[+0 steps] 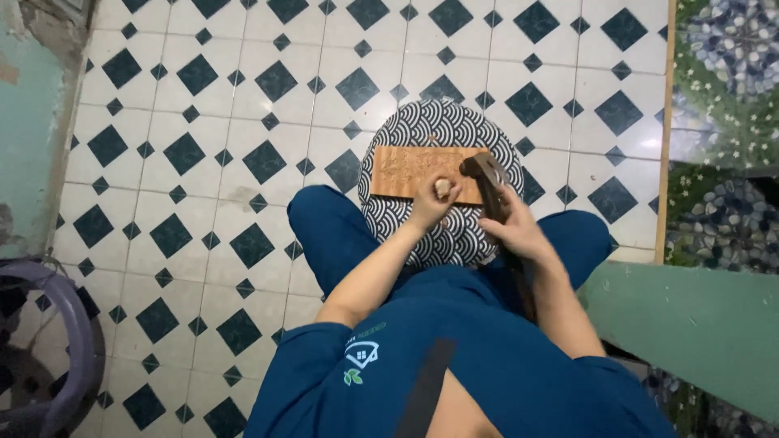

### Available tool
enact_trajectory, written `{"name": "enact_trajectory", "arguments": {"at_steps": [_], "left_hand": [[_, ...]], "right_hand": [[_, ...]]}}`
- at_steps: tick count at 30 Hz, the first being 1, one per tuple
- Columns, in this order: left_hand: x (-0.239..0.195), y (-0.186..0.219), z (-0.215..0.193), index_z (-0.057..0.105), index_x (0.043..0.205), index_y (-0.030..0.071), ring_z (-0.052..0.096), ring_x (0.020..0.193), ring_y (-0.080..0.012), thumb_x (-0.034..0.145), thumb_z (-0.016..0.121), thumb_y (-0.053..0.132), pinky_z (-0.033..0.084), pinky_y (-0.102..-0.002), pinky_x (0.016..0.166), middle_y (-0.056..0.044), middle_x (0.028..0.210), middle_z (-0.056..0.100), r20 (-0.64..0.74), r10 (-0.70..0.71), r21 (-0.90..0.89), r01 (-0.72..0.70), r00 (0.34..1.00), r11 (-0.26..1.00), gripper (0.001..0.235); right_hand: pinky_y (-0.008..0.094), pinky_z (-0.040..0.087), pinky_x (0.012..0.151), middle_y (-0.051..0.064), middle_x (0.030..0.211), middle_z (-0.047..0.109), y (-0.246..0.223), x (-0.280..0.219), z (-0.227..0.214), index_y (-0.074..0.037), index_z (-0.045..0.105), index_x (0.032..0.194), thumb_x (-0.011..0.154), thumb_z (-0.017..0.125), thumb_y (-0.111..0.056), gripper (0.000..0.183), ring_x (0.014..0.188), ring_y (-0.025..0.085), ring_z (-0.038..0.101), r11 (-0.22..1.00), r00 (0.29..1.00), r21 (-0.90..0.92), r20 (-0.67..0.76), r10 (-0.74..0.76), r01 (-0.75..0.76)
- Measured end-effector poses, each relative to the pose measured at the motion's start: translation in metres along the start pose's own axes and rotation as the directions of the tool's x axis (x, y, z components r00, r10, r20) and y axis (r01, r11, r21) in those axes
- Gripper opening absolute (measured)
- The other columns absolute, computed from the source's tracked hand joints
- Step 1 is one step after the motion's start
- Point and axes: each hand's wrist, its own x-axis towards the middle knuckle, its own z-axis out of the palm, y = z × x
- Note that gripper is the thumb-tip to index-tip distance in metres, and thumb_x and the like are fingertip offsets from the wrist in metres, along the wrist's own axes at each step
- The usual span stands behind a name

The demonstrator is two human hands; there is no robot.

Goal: The person carves a rectangular wooden board using a chisel and mallet. They repeatedly strike the chisel to remove material and refine the surface, occasionally adjusting the board's position on a cushioned support.

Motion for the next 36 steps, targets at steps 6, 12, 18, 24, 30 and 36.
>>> {"name": "enact_trajectory", "arguments": {"at_steps": [6,12,18,24,30,36], "left_hand": [[0.013,-0.001,0.008,0.064,0.083,0.009,0.058,0.068,-0.0238,0.072,0.080,0.004,0.048,-0.031,0.071,-0.010,0.066,0.048,0.083,-0.027,0.038,0.024,0.996,0.999,0.020],[-0.005,-0.065,0.012,0.066,0.083,0.012,0.061,0.072,-0.0274,0.071,0.077,0.009,0.048,-0.032,0.070,-0.013,0.069,0.057,0.078,-0.087,0.077,0.081,0.993,0.994,0.016],[0.003,-0.013,0.015,0.068,0.089,0.012,0.065,0.078,-0.0359,0.070,0.080,0.010,0.051,-0.037,0.074,-0.013,0.075,0.061,0.110,-0.108,0.125,0.094,0.988,0.988,0.022],[-0.008,-0.036,0.017,0.064,0.085,0.011,0.061,0.071,-0.0354,0.084,0.064,0.002,0.050,-0.036,0.074,-0.013,0.073,0.060,0.168,-0.137,0.197,0.103,0.976,0.975,0.009],[0.012,0.029,0.019,0.070,0.088,0.011,0.066,0.082,-0.0413,0.079,0.071,0.000,0.053,-0.042,0.078,-0.017,0.080,0.065,0.157,-0.033,0.196,0.001,0.987,0.981,0.015],[0.004,-0.007,0.023,0.069,0.087,0.013,0.059,0.077,-0.0202,0.083,0.070,0.004,0.049,-0.030,0.078,-0.004,0.073,0.062,0.186,-0.165,0.022,0.164,0.969,0.986,0.009]], "right_hand": [[0.076,0.046,0.091,0.047,0.133,0.051,-0.054,-0.015,0.012,0.011,0.056,0.137,0.084,0.070,-0.009,0.059,0.111,0.069,0.054,0.914,0.981,-0.370,0.158,-0.112,0.164],[0.064,0.053,0.093,0.038,0.125,0.062,-0.037,-0.029,-0.003,0.007,0.065,0.131,0.097,0.065,-0.006,0.037,0.113,0.058,0.060,0.771,0.900,-0.469,0.157,-0.407,0.430],[0.058,0.057,0.085,0.032,0.118,0.068,-0.127,-0.022,0.028,0.007,0.066,0.127,0.093,0.073,-0.004,0.036,0.107,0.051,0.067,0.650,0.824,-0.530,0.194,-0.532,0.545],[0.054,0.059,0.089,0.026,0.121,0.072,-0.020,-0.038,-0.001,-0.005,0.069,0.130,0.099,0.068,-0.031,0.040,0.107,0.045,0.070,0.829,0.998,-0.559,0.065,0.018,0.022],[0.045,0.056,0.092,0.028,0.101,0.069,-0.100,-0.022,-0.001,0.001,0.066,0.113,0.099,0.064,-0.019,0.024,0.087,0.040,0.068,0.857,0.973,-0.494,0.081,0.215,-0.148],[0.051,0.060,0.077,0.026,0.114,0.073,-0.050,-0.036,0.011,-0.003,0.071,0.123,0.104,0.061,-0.026,0.032,0.097,0.045,0.071,0.771,1.000,-0.637,-0.005,-0.024,0.015]]}}
